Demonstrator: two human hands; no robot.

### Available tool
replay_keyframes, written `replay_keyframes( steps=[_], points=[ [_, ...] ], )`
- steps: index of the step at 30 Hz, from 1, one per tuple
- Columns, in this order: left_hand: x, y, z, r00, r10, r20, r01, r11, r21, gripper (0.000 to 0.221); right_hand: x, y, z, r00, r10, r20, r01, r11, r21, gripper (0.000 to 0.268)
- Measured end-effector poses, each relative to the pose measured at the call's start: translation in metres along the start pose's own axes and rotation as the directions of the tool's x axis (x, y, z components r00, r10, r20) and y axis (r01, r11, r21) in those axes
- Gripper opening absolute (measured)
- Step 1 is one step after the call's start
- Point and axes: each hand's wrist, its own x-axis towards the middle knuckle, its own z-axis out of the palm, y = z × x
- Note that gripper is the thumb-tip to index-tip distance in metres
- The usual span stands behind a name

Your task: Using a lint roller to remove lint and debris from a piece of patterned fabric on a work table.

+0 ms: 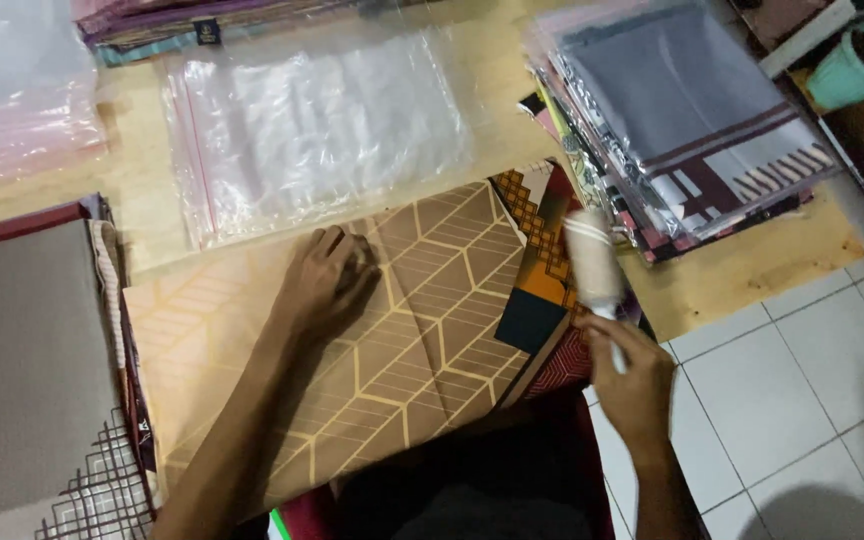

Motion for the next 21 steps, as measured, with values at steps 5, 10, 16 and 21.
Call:
replay_keyframes(
  steps=[5,10,16,21],
  points=[
    [0.002,-0.019,0.005,0.953,0.248,-0.172,-0.255,0.967,-0.02,0.017,0.038,-0.052,0.068,0.956,-0.254,0.144,0.239,0.964,0.117,0.024],
    [-0.002,-0.013,-0.007,0.989,0.098,-0.111,-0.11,0.989,-0.103,0.019,0.072,-0.056,0.061,0.924,-0.188,0.332,0.164,0.981,0.1,0.023],
    [-0.002,0.001,-0.023,0.996,-0.079,-0.04,0.07,0.98,-0.187,0.018,0.106,0.014,0.051,0.985,-0.103,0.142,0.116,0.989,-0.087,0.018],
    [-0.008,-0.038,-0.031,0.986,-0.095,-0.136,0.105,0.992,0.065,0.029,0.121,-0.01,0.047,0.995,-0.091,0.049,0.075,0.96,0.27,0.045]
  ],
)
